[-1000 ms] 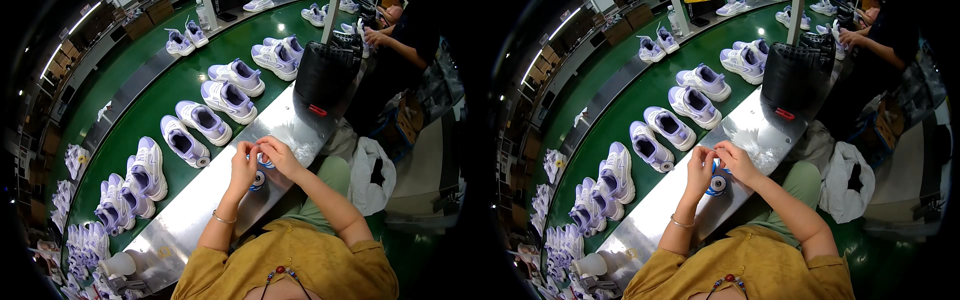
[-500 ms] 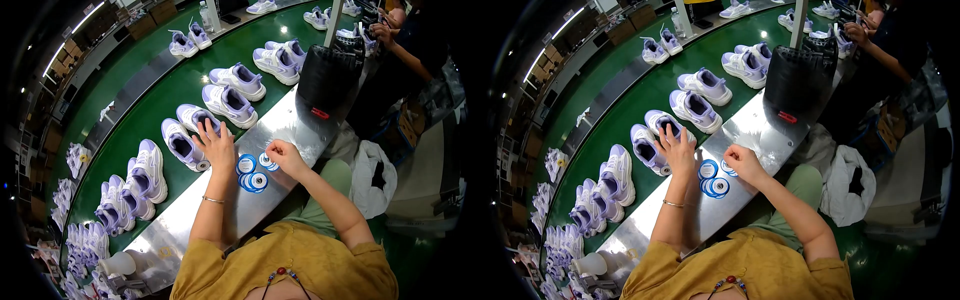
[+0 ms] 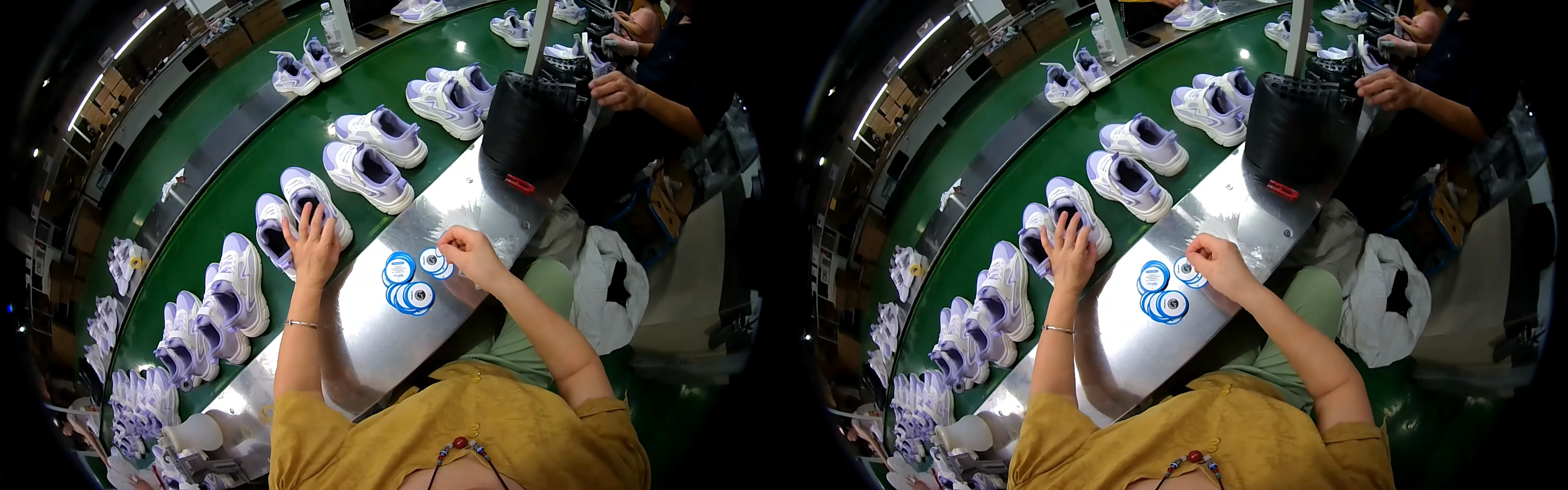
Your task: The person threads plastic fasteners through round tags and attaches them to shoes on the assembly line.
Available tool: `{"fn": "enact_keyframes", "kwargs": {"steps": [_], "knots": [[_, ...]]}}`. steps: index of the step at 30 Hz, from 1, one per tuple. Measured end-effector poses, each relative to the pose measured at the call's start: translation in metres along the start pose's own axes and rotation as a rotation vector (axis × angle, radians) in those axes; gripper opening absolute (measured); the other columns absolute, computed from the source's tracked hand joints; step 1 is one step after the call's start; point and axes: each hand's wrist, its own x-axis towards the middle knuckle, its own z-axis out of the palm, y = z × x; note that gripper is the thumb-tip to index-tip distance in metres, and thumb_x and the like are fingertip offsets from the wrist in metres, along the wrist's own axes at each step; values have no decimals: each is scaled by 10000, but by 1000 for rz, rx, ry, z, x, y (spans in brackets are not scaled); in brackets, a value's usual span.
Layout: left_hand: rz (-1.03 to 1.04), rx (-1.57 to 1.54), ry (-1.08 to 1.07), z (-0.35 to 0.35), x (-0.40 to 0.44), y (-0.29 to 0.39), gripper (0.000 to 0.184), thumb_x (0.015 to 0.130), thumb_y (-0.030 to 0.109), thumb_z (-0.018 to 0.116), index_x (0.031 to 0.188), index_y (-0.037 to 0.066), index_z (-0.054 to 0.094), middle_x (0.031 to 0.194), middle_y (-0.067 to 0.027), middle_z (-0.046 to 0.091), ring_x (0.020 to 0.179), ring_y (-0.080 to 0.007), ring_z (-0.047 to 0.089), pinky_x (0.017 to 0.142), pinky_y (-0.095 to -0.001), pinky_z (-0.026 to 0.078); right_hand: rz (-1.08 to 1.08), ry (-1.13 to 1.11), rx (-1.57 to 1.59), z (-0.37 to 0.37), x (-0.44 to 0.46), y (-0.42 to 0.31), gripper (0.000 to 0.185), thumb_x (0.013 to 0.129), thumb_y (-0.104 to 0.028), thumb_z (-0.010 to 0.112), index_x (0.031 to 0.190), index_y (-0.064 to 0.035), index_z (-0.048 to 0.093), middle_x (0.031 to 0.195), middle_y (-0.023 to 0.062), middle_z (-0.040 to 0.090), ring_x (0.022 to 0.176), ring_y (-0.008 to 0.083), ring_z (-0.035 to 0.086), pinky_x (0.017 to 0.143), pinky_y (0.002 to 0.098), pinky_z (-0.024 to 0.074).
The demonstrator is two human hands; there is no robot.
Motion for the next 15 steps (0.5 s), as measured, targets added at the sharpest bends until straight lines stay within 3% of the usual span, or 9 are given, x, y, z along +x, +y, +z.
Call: {"fn": "enact_keyframes", "kwargs": {"steps": [5,7,9,11,14,15], "knots": [[-150,81,80,-14,6,30,257,714,109,636,966,93,586,1236,-107,502,1238,-279,399,1035,-548,214,-30,32,48,-2,10,9,84,823,-78,587,833,5,594,637,5,547,588,61,487,522,228,388],[-163,-83,190,-8,18,50,241,707,92,654,944,78,612,1202,-116,520,1190,-327,421,1025,-491,249,-35,9,-68,-4,15,1,79,846,-85,579,863,-12,603,651,-7,546,601,44,496,537,200,386],[-151,-270,194,-10,36,74,198,733,57,636,929,57,609,1003,-93,583,990,-279,515,886,-423,358,-59,30,-76,-3,23,2,84,845,-88,581,868,-12,608,645,-9,542,596,46,491,535,202,383],[-185,-409,190,7,49,92,178,737,68,645,908,48,602,873,-79,592,901,-258,531,838,-409,371,-89,53,-85,-3,33,5,90,845,-92,583,873,-12,612,638,-10,539,590,47,487,532,205,380],[-466,-745,134,30,61,115,149,798,101,634,909,7,601,854,-98,599,866,-262,531,792,-359,404,-136,120,-109,-8,39,8,106,826,-111,594,835,-6,606,582,1,518,543,62,450,496,243,363],[-462,-750,135,38,64,120,149,798,101,634,909,7,601,854,-98,599,866,-262,531,792,-359,404,-122,126,-105,-11,38,6,107,826,-114,595,832,-8,607,577,-3,514,540,60,448,493,240,360]]}}
